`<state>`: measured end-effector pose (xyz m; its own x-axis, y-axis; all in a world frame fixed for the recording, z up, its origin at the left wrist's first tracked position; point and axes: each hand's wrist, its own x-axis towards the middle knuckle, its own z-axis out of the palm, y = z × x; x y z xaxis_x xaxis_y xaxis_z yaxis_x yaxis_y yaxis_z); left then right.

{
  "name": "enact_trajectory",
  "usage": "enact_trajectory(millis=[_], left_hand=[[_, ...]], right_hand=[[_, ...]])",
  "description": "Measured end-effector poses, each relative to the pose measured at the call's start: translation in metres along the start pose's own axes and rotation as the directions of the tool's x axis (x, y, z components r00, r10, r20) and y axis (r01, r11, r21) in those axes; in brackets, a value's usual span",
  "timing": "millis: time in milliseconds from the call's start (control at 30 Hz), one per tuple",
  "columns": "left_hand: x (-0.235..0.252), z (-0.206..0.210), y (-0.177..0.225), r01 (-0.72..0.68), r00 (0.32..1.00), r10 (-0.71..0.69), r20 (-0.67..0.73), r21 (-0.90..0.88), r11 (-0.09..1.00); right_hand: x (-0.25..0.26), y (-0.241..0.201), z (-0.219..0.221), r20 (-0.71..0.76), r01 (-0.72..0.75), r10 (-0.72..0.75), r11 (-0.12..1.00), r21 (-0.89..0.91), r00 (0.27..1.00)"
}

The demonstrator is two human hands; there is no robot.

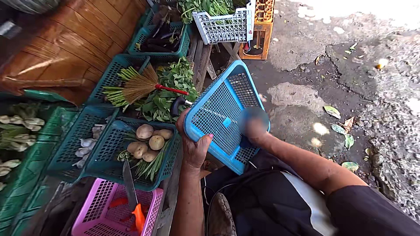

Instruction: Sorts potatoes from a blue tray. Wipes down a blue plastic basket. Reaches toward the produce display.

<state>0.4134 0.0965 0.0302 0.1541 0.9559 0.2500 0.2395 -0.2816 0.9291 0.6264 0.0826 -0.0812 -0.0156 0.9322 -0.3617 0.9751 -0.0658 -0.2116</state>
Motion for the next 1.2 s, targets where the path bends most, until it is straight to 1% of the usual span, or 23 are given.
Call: enact_trajectory(millis=[33, 67, 133, 200, 233, 333, 400, 433, 467, 533, 600, 667, 733, 767, 833, 900, 933, 967, 1033, 1100, 1133, 1167, 1200], left_hand=[[-0.002, 0.000, 0.001, 0.021, 1.000, -0.021, -0.005, 0.017, 1.000], [-0.002, 0.001, 0.001, 0.027, 1.000, -0.027, -0.009, 0.031, 0.999], [-0.002, 0.004, 0.001, -0.004, 1.000, 0.004, -0.004, 0.044, 0.999], [0.001, 0.006, 0.002, -0.030, 1.000, 0.029, 0.007, 0.042, 0.999], [0.002, 0.007, 0.003, -0.030, 1.000, 0.030, 0.007, 0.032, 0.999], [-0.001, 0.008, 0.005, -0.018, 1.000, 0.018, 0.023, 0.002, 1.000], [0.001, 0.010, 0.005, -0.053, 0.998, 0.054, 0.045, -0.026, 0.998], [0.002, 0.011, 0.005, -0.090, 0.994, 0.092, 0.062, -0.038, 0.995], [0.003, 0.012, 0.006, -0.120, 0.989, 0.123, 0.077, -0.044, 0.992], [0.006, 0.017, 0.009, -0.160, 0.983, 0.163, 0.089, -0.035, 0.986], [0.008, 0.020, 0.011, -0.181, 0.980, 0.180, 0.083, 0.002, 0.984], [0.008, 0.019, 0.009, -0.200, 0.977, 0.198, 0.073, 0.010, 0.980], [0.006, 0.015, 0.004, -0.191, 0.979, 0.189, 0.072, 0.013, 0.982], [0.005, 0.013, 0.003, -0.179, 0.982, 0.177, 0.072, 0.019, 0.984], [0.005, 0.010, -0.001, -0.117, 0.992, 0.116, 0.050, 0.021, 0.993], [0.003, 0.009, -0.005, -0.073, 0.997, 0.073, 0.039, 0.013, 0.997], [0.003, 0.009, -0.006, -0.064, 0.997, 0.064, 0.035, 0.000, 0.998], [0.003, 0.010, -0.005, -0.061, 0.998, 0.061, 0.032, -0.008, 0.998], [0.004, 0.011, -0.003, -0.057, 0.998, 0.058, 0.033, -0.033, 0.998], [0.006, 0.013, -0.001, -0.064, 0.997, 0.067, 0.042, -0.068, 0.996], [0.007, 0.014, -0.001, -0.072, 0.996, 0.076, 0.046, -0.096, 0.993], [0.007, 0.014, -0.002, -0.078, 0.995, 0.084, 0.048, -0.122, 0.990], [0.006, 0.014, -0.002, -0.082, 0.995, 0.091, 0.052, -0.142, 0.986]], right_hand=[[-0.008, 0.003, 0.001, 0.049, 0.030, -0.029, 1.000, -0.004, 0.998], [-0.013, 0.009, -0.001, 0.050, 0.067, -0.068, 0.998, 0.006, 0.996], [-0.014, 0.023, -0.007, -0.039, 0.131, -0.128, 0.990, 0.059, 0.991], [-0.010, 0.036, -0.009, -0.148, 0.182, -0.172, 0.982, 0.057, 0.974], [-0.009, 0.038, -0.008, -0.148, 0.195, -0.186, 0.980, 0.045, 0.971], [-0.016, 0.032, 0.009, -0.028, 0.181, -0.180, 0.980, 0.080, 0.983], [-0.020, 0.020, 0.012, 0.019, 0.174, -0.177, 0.980, 0.098, 0.984], [-0.022, 0.012, 0.007, 0.052, 0.186, -0.195, 0.972, 0.143, 0.979], [-0.026, 0.003, 0.005, 0.080, 0.209, -0.231, 0.953, 0.219, 0.970], [-0.032, -0.016, 0.009, 0.091, 0.290, -0.347, 0.879, 0.379, 0.933], [-0.039, -0.029, 0.012, 0.099, 0.391, -0.460, 0.834, 0.389, 0.882], [-0.040, -0.028, 0.006, 0.136, 0.433, -0.497, 0.838, 0.332, 0.857], [-0.033, -0.013, 0.005, 0.127, 0.418, -0.458, 0.872, 0.254, 0.880], [-0.026, -0.001, 0.006, 0.086, 0.393, -0.415, 0.898, 0.198, 0.906], [-0.012, 0.026, 0.010, -0.047, 0.309, -0.306, 0.948, 0.079, 0.951], [-0.004, 0.048, 0.016, -0.151, 0.200, -0.194, 0.979, 0.030, 0.969], [-0.003, 0.052, 0.017, -0.154, 0.157, -0.151, 0.987, 0.027, 0.977], [-0.006, 0.049, 0.016, -0.125, 0.131, -0.126, 0.991, 0.028, 0.984], [-0.017, 0.030, 0.011, -0.017, 0.134, -0.133, 0.991, 0.026, 0.991], [-0.032, 0.006, 0.004, 0.133, 0.220, -0.230, 0.972, 0.088, 0.964], [-0.040, -0.003, 0.001, 0.194, 0.288, -0.319, 0.942, 0.172, 0.928], [-0.045, -0.011, -0.001, 0.216, 0.358, -0.427, 0.885, 0.296, 0.878], [-0.050, -0.017, -0.003, 0.208, 0.412, -0.534, 0.801, 0.433, 0.819]])
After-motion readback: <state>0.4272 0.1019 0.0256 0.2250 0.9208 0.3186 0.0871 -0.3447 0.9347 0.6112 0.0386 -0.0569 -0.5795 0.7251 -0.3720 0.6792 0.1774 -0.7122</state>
